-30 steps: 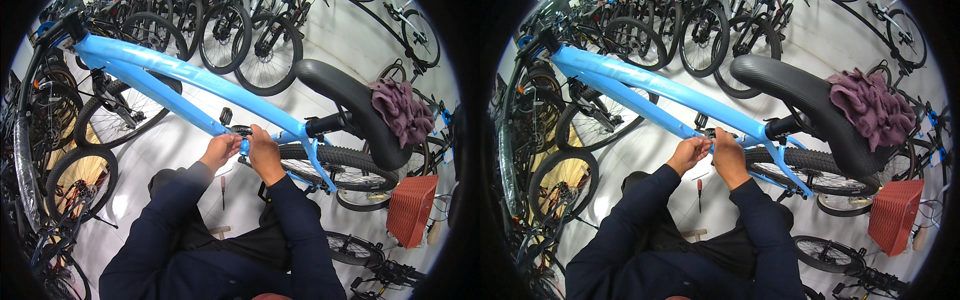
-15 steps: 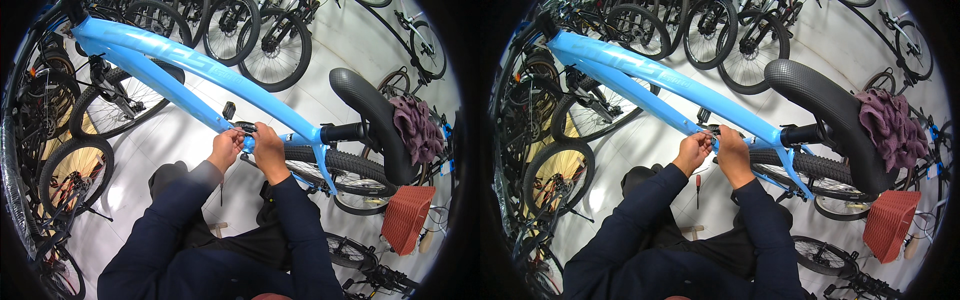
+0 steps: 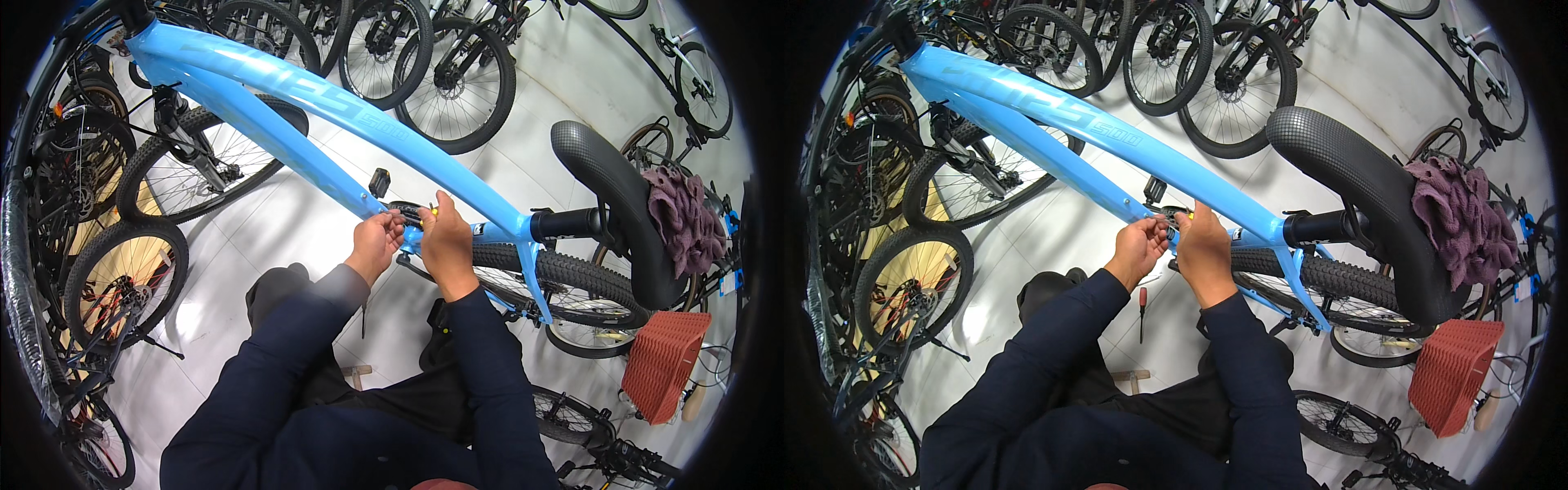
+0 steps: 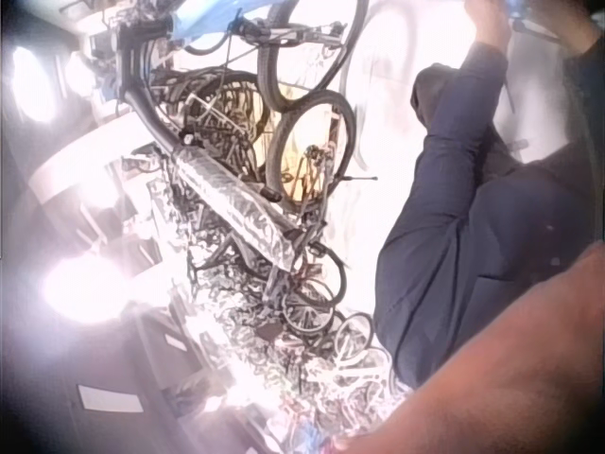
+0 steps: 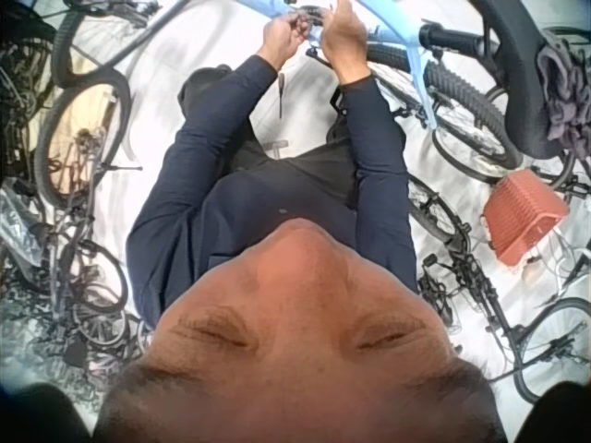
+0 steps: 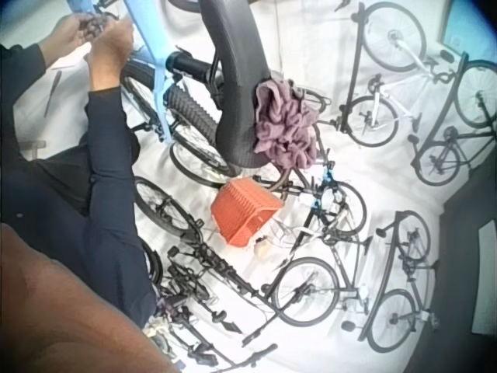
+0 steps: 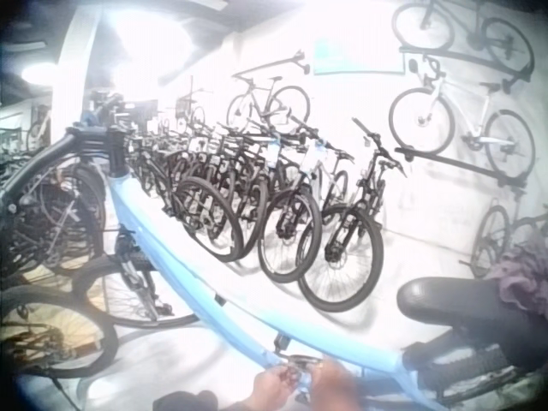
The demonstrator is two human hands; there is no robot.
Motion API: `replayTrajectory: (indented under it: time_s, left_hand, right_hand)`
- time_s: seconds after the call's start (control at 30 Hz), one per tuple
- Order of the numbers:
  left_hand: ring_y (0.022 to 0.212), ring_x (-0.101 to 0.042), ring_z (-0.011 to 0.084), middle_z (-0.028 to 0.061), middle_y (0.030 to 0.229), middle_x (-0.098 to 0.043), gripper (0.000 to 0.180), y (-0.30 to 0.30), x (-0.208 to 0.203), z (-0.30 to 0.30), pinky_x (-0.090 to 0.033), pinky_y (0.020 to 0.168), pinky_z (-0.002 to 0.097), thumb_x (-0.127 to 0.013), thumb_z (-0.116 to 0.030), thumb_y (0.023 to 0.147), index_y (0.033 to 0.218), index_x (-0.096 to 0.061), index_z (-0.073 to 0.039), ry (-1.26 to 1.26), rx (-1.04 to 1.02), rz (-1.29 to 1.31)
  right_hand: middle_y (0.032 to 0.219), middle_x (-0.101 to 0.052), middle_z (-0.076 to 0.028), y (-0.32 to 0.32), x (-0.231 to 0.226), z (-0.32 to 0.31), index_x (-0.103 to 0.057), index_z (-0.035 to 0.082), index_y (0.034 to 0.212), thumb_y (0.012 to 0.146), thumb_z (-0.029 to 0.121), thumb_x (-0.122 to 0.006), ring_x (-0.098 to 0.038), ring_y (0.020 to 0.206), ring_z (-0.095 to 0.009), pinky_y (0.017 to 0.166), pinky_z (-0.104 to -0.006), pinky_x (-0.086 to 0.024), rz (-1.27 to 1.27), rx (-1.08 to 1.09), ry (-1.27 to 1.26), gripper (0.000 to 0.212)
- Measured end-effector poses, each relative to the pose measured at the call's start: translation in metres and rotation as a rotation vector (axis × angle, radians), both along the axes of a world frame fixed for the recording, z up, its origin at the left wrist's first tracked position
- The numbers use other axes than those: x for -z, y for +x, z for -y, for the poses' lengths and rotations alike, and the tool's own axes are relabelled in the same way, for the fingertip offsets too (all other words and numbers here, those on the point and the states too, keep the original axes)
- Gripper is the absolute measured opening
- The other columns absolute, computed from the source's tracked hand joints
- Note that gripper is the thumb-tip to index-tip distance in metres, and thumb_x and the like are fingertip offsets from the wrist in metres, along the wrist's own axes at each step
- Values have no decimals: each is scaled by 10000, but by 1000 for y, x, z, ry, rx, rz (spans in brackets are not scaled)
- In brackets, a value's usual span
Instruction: The person uses a yellow tool to apply a substance to the bicycle frame and then wipes the frame and chain with a purple cloth. The person moves around the bicycle to access different parts while cleaning.
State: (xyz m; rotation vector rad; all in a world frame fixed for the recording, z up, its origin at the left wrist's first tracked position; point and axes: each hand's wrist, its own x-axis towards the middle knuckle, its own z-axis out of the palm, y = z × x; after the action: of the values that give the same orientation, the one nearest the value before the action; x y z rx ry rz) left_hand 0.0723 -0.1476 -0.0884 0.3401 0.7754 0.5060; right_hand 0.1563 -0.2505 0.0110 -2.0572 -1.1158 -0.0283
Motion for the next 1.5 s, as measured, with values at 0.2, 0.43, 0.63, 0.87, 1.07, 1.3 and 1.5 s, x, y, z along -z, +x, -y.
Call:
replayTrajectory:
  time_s: [0.2,0.43,0.63,0.87,1.07,1.3,1.5]
  left_hand:
    - [775,-604,116,4,883,-667,213,2,1,-1,-517,748,298,-494,-176,1051,1126,-651,-52,2,10,27]
    - [749,-598,100,-9,869,-660,209,4,5,-1,-515,719,280,-510,-188,1056,1121,-657,-55,7,1,14]
    - [745,-595,92,-23,859,-655,217,3,5,-2,-517,723,274,-516,-203,1064,1156,-645,-54,7,20,13]
    - [735,-586,87,-22,853,-647,220,4,2,-1,-515,717,274,-514,-194,1065,1181,-635,-50,6,14,9]
    - [733,-580,87,-18,859,-646,220,4,3,0,-516,715,277,-508,-195,1068,1163,-642,-49,18,11,15]
    - [739,-581,87,-18,868,-650,220,4,4,-1,-517,720,278,-508,-204,1070,1155,-642,-51,19,19,7]
    - [734,-588,85,-17,876,-659,221,4,5,-1,-518,713,279,-502,-200,1071,1146,-648,-51,25,16,14]
  right_hand:
    - [947,-664,-229,0,3,7,-616,-7,1133,994,169,-622,-661,847,-448,727,-506,-536,156,64,-152,224]
    - [930,-658,-230,-1,2,2,-537,-1,1232,994,147,-611,-663,838,-445,701,-522,-544,153,115,-214,290]
    - [1010,-650,-269,-1,7,-7,-454,1,1335,976,113,-631,-666,872,-469,704,-535,-544,171,137,-172,416]
    - [914,-674,-260,-1,4,3,-405,6,1428,991,102,-594,-681,827,-461,689,-544,-538,152,98,-230,486]
    - [833,-691,-260,-2,0,4,-362,3,1476,995,94,-575,-688,776,-449,669,-547,-529,135,108,-299,534]
    - [863,-697,-275,-1,-5,1,-426,1,1424,982,98,-599,-691,806,-456,695,-544,-532,61,138,-313,485]
    - [945,-702,-257,1,3,5,-572,-2,1202,945,109,-657,-683,880,-464,758,-540,-529,60,54,-133,293]
